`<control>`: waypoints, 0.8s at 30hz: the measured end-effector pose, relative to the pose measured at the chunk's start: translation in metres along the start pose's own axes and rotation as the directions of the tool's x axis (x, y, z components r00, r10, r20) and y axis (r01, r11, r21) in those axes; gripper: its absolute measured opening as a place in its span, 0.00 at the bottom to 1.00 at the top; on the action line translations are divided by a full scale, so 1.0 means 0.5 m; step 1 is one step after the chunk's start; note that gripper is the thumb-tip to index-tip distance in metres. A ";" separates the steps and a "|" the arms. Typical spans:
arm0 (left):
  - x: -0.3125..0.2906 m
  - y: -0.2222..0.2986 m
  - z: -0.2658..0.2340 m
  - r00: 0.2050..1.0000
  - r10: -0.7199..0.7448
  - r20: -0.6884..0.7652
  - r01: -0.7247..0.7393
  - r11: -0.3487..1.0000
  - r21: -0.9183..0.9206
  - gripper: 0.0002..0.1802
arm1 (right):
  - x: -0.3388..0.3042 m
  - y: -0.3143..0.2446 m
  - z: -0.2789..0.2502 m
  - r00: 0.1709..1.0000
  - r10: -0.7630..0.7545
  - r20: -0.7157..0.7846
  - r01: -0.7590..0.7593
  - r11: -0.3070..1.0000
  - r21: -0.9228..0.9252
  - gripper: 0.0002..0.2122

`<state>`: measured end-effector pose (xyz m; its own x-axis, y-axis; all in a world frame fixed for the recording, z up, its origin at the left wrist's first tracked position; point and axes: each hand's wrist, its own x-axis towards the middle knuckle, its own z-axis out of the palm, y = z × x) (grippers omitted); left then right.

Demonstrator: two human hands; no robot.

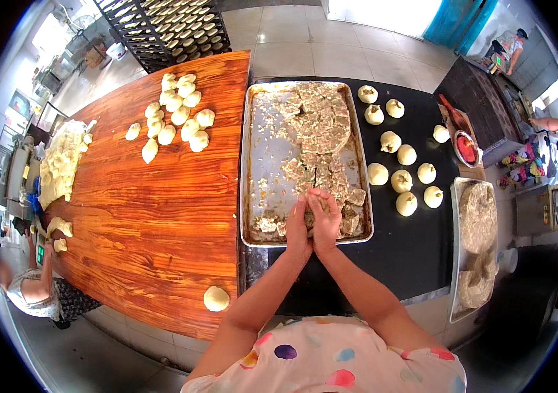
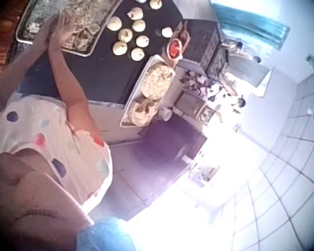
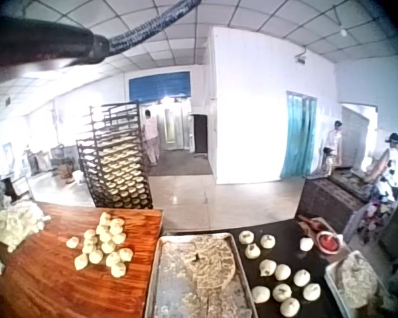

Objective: The person prepares buns by flattening dough portions, placing meat filling in the center, and sealing them by hand.

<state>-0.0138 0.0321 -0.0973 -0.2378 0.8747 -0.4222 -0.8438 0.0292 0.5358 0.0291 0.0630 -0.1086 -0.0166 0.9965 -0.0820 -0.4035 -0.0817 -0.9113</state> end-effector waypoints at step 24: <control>-0.011 0.011 0.026 0.999 -0.006 -0.042 0.002 0.997 -0.077 0.21 | -0.011 -0.068 0.006 1.000 0.000 0.004 0.000 0.995 -0.104 0.10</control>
<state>-0.0110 0.0337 -0.0827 -0.2530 0.8536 -0.4554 -0.8788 -0.0059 0.4771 0.0400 0.0602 -0.0761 -0.0205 0.9966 -0.0803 -0.3057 -0.0827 -0.9485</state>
